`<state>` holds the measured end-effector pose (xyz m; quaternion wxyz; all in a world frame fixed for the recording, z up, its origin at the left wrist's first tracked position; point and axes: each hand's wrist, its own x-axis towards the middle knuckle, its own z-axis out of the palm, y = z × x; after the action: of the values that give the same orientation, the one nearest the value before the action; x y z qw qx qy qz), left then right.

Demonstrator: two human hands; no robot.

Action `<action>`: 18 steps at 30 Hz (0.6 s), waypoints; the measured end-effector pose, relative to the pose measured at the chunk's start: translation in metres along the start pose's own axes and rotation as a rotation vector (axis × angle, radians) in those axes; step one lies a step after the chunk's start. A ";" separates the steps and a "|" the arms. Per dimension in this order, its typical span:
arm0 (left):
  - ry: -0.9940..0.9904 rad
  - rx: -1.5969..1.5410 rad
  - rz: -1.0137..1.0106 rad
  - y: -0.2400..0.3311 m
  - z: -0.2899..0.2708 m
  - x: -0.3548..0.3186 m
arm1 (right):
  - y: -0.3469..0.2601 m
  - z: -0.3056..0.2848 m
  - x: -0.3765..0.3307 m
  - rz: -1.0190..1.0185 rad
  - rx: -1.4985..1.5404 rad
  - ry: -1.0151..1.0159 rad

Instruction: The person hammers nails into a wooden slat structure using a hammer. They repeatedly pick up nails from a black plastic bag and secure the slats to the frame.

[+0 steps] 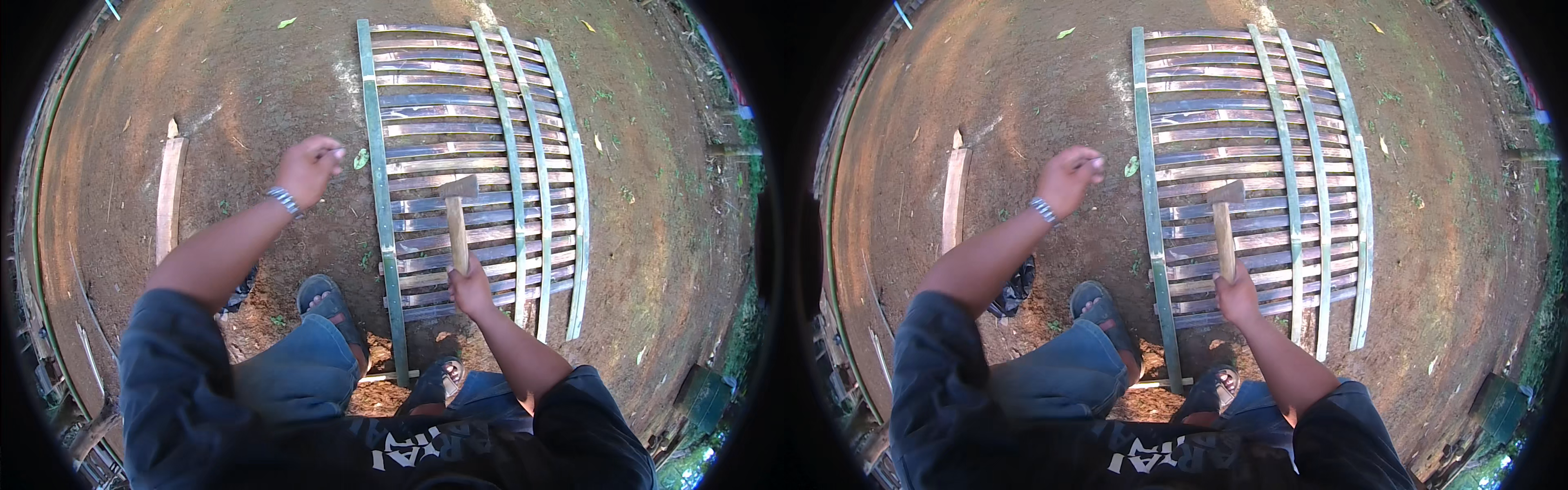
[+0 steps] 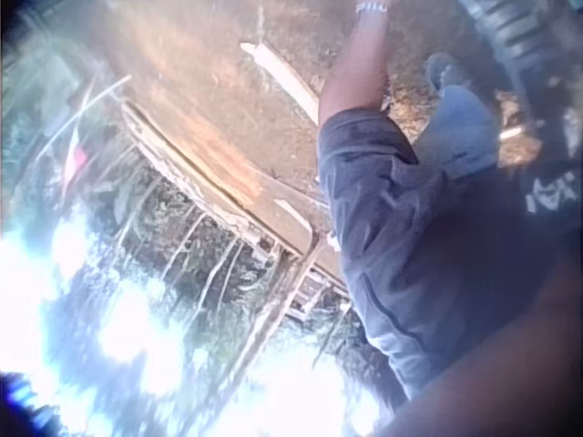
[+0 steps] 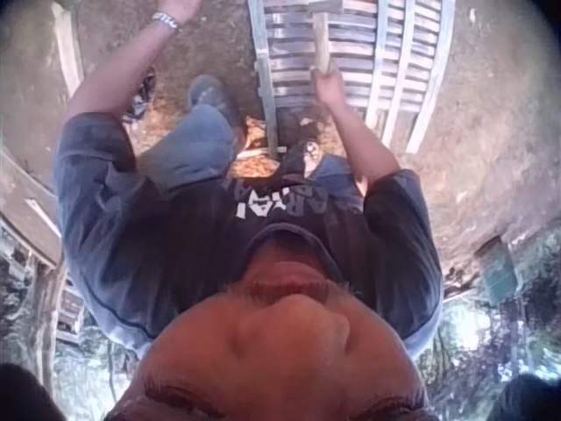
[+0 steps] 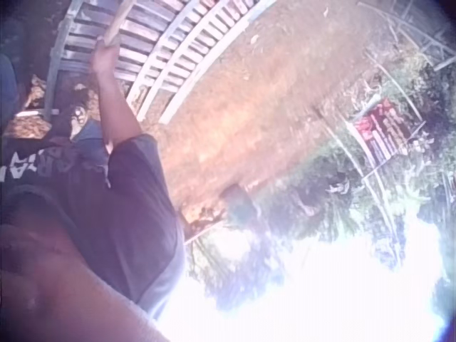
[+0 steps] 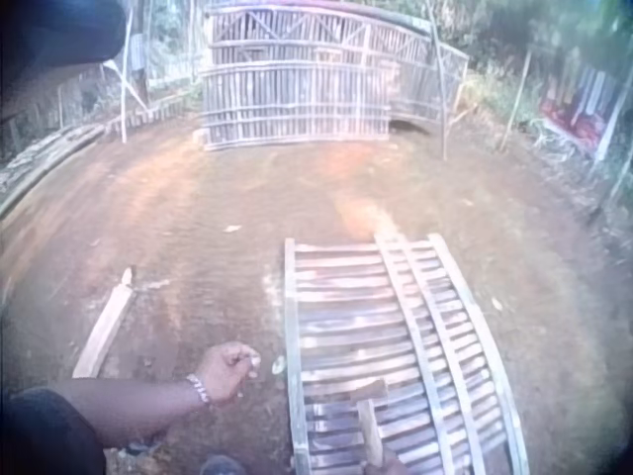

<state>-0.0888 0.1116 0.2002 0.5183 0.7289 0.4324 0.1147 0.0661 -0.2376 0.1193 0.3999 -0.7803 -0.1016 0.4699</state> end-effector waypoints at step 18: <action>0.662 -0.553 -0.157 -0.106 0.178 0.048 | 0.000 0.031 0.028 0.067 0.133 0.013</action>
<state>-0.0043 0.0401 0.0181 0.5346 0.4518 0.5822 0.4136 0.0560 -0.2069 0.0937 0.4355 -0.7582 -0.0414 0.4835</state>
